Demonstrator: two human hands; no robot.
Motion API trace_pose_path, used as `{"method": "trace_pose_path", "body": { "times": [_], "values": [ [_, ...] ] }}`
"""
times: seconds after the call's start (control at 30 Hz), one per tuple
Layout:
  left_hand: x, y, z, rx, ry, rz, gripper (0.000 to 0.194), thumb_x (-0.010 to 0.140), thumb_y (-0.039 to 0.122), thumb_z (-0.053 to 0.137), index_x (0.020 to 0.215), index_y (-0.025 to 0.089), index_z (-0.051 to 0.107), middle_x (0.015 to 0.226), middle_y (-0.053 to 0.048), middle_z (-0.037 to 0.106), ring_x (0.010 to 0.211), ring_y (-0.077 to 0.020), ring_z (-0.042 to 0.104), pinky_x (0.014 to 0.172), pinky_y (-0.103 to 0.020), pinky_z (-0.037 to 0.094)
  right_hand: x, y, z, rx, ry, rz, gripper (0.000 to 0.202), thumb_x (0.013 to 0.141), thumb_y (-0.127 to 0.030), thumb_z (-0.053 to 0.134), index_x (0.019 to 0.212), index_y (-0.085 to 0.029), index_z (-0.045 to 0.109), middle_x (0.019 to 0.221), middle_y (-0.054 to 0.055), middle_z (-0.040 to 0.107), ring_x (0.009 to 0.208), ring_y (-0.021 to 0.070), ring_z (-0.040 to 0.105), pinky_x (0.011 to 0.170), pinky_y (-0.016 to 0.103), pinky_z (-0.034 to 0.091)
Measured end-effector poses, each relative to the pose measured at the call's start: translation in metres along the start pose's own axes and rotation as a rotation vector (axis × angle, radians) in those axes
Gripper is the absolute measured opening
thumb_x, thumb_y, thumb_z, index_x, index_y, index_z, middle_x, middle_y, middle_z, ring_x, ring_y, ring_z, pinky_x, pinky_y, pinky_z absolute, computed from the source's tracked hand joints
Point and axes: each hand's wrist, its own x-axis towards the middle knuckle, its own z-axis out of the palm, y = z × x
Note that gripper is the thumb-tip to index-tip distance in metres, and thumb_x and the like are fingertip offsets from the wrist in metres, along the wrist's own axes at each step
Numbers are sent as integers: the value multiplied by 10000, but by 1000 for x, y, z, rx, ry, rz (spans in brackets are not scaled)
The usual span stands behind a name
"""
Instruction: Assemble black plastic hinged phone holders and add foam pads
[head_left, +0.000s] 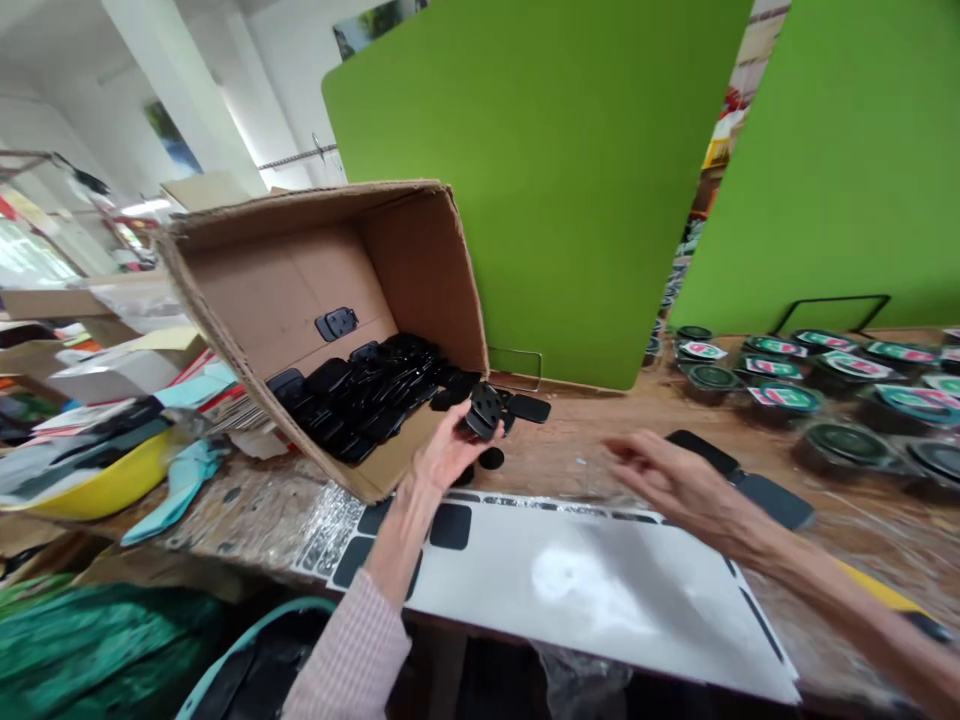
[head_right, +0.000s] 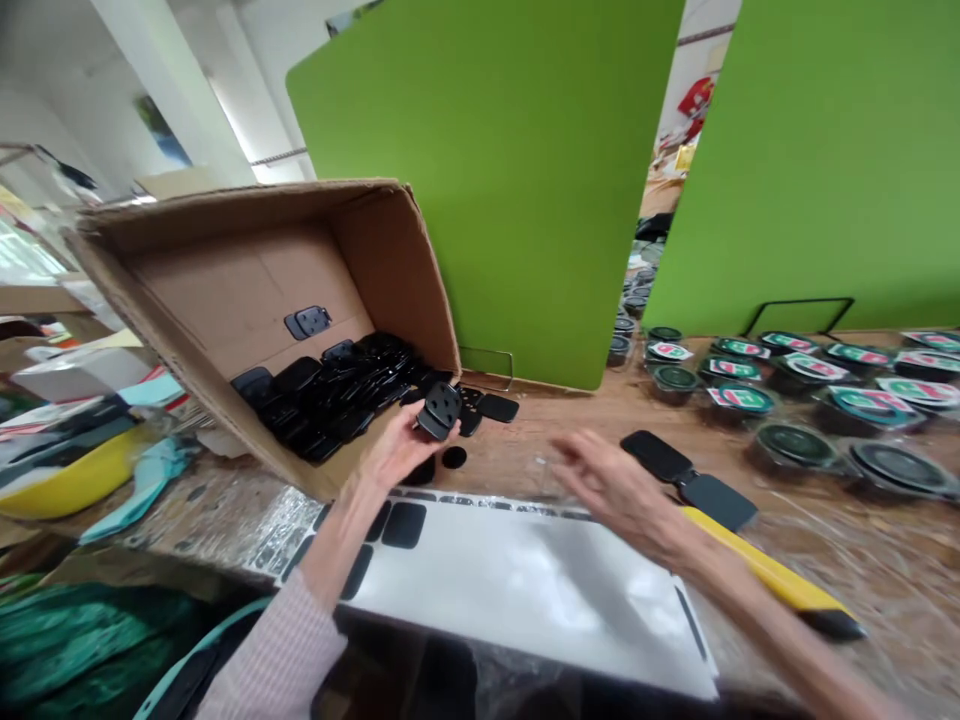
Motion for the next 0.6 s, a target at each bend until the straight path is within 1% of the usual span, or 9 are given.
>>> {"method": "trace_pose_path", "body": {
  "times": [0.07,0.13,0.2,0.27,0.33,0.4,0.47,0.53,0.6],
  "values": [
    [-32,-16,15,-229,-136,-51,250,933,253,476,1072,128,643,1122,-123,692,998,-213,662,892,-389,539,11,-40,28,142,-18,17,434,877,-512,539,1211,-235,549,1105,106,653,890,231,656,808,422,537],
    [-60,-34,26,-492,-221,-110,272,887,263,567,1115,141,652,1173,-113,679,1041,-215,640,919,-370,512,14,-64,51,303,-2,109,420,895,-470,521,1228,-217,478,1082,101,653,891,223,654,797,416,541],
    [-82,-51,33,-554,-167,-109,247,843,256,630,1060,154,691,1132,-86,695,1019,-189,632,887,-302,493,6,-73,65,402,87,188,315,882,-435,529,1091,-204,482,987,86,657,853,214,649,766,394,541],
    [-103,-65,37,-428,-35,-71,153,809,233,656,911,147,730,968,-63,724,890,-153,634,792,-245,474,-10,-74,70,437,177,243,272,843,-437,553,969,-208,478,884,65,641,781,204,637,712,372,535],
    [-121,-74,40,-336,59,-78,106,770,205,674,815,135,739,791,-45,704,748,-131,604,714,-238,448,-30,-73,72,428,206,294,313,794,-474,591,935,-210,501,813,44,624,705,194,621,656,353,524],
    [-135,-80,40,-339,108,-105,179,716,192,717,885,145,746,713,-19,669,693,-126,578,711,-256,435,-46,-72,74,384,182,347,363,756,-496,649,962,-215,547,797,33,627,702,193,620,656,342,519],
    [-143,-84,37,-446,89,-90,282,651,219,782,921,152,736,712,-10,658,701,-131,578,755,-275,434,-60,-75,79,430,182,383,436,745,-517,679,1053,-232,562,825,27,633,722,197,628,622,314,520],
    [-148,-85,32,-635,63,-72,325,615,266,822,902,152,723,781,-30,677,762,-149,599,809,-290,439,-73,-85,86,469,143,352,486,772,-524,671,1155,-248,556,927,41,648,812,213,646,668,321,543],
    [-152,-87,28,-773,67,-72,299,637,287,818,880,150,710,881,-52,690,846,-162,613,855,-290,440,-85,-98,95,411,128,257,387,839,-486,624,1139,-246,576,1005,51,640,873,215,645,745,339,556]
  ]
}}
